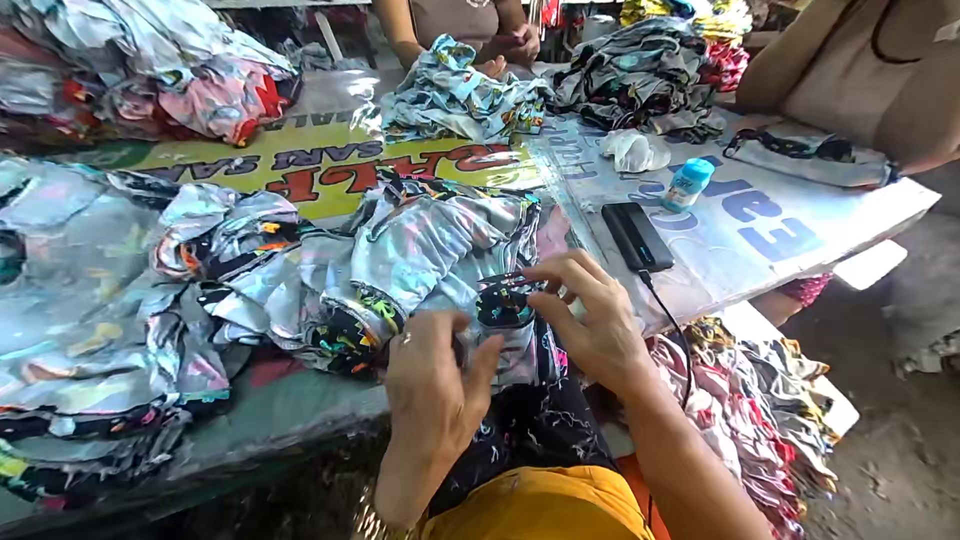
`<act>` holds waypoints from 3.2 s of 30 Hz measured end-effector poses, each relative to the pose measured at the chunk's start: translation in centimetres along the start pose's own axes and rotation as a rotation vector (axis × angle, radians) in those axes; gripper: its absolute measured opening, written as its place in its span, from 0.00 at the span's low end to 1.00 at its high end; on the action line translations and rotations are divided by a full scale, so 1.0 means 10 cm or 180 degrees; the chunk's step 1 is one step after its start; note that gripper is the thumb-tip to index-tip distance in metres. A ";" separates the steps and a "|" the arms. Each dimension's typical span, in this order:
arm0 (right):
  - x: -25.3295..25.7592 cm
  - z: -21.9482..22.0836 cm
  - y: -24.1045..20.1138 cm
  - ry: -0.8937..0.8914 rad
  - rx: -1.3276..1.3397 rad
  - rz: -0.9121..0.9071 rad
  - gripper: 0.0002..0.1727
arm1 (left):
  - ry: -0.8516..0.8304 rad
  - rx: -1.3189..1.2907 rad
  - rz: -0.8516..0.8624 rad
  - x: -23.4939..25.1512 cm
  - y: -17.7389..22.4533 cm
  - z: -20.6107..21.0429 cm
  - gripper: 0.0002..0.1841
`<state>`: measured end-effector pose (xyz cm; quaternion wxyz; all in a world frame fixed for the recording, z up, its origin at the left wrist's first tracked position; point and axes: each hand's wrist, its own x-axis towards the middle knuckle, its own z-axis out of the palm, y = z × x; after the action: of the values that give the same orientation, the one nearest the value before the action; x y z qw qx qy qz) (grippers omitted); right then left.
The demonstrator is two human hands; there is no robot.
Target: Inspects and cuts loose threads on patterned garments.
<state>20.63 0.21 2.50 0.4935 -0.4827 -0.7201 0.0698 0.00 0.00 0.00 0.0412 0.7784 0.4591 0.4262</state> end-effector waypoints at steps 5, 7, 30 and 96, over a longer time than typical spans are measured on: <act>-0.04 0.22 0.21 -0.0582 -0.1030 0.0201 0.21 | -0.0210 0.0470 0.0010 0.06 -0.03 0.30 0.20; -0.11 0.20 0.25 -0.0588 -0.0563 0.0311 0.12 | -0.0143 -0.0053 -0.0097 0.04 -0.06 0.29 0.13; -0.06 0.33 0.18 -0.0221 0.2927 0.1507 0.03 | -0.0518 -0.3333 -0.1099 0.27 -0.24 0.10 0.13; -0.03 -0.04 0.60 -0.0866 0.3940 0.1330 0.08 | -0.0962 -0.0107 0.0026 0.26 0.03 0.35 0.09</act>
<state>24.71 2.98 -0.97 0.5603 -0.2267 -0.4945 0.6247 3.20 2.93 -0.51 0.1211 0.8347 0.4373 0.3119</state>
